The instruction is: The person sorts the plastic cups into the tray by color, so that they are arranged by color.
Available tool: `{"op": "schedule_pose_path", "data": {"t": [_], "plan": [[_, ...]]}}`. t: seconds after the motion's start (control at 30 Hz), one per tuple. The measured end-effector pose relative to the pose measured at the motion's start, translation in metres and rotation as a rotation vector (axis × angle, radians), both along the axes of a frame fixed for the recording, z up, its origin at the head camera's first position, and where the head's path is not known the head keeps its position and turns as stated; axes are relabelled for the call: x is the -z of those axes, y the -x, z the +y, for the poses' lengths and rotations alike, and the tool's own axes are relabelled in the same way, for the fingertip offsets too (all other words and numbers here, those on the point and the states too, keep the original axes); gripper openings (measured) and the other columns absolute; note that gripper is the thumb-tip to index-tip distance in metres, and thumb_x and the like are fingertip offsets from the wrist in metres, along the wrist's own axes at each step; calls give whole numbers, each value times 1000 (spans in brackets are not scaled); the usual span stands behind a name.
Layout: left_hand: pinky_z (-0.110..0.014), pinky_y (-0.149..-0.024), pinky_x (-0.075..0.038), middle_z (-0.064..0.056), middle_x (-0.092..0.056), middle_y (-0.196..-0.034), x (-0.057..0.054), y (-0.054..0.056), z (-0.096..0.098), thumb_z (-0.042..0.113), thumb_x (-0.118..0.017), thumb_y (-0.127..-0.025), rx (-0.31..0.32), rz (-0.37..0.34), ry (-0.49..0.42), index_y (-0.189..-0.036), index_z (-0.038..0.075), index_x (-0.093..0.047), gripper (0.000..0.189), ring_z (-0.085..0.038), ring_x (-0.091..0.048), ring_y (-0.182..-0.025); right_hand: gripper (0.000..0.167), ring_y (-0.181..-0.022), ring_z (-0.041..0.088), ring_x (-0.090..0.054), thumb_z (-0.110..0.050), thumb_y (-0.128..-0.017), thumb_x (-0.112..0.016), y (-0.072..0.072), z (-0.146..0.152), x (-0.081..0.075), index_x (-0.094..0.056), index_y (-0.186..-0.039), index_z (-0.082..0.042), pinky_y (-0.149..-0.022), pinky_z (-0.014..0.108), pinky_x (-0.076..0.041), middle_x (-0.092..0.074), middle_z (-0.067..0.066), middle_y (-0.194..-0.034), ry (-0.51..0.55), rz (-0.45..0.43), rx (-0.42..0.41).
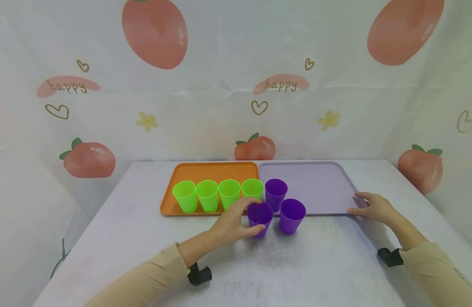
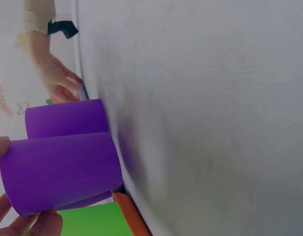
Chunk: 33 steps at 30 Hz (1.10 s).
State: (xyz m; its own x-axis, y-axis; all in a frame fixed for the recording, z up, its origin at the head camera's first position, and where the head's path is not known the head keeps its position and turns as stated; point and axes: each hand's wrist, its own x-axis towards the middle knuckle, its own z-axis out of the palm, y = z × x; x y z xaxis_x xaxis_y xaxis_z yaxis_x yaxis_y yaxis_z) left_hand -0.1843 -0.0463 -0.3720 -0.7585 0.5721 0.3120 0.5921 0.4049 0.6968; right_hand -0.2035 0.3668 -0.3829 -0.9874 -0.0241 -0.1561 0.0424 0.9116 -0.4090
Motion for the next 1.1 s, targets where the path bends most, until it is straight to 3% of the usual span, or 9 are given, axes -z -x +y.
{"op": "schedule_pose_path", "data": {"t": [0.37, 0.63, 0.83, 1.1], "plan": [[-24, -89, -54, -5, -58, -118, -14, 1, -1, 22, -75, -78, -22, -23, 10, -125, 9, -51, 55, -15, -59, -107, 89, -117, 59, -38, -46, -77, -71, 0, 0, -1, -36, -131, 17, -93, 65, -41, -32, 45, -132, -9, -5, 4], [-28, -87, -55, -6, -59, -120, -23, 4, 2, 22, -75, -78, 0, 22, 0, -124, 8, -52, 54, -16, -59, -105, 91, -118, 59, -38, -47, -76, -71, 1, 1, 1, -36, -131, 17, -93, 65, -41, -32, 45, -132, 0, 1, 6], [-23, -86, -55, -6, -60, -117, -30, 6, 5, 21, -76, -77, 15, 41, -26, -123, 6, -51, 54, -16, -61, -102, 87, -117, 59, -39, -43, -77, -72, 1, 2, 3, -37, -130, 16, -92, 65, -41, -33, 45, -131, -10, 14, 4], [-25, -89, -53, -6, -60, -116, -43, 6, 5, 21, -77, -76, -5, 117, -36, -120, 6, -53, 52, -16, -59, -104, 85, -116, 59, -39, -42, -78, -72, 1, 1, 2, -37, -130, 17, -91, 65, -42, -33, 45, -131, -12, 18, 4]]}}
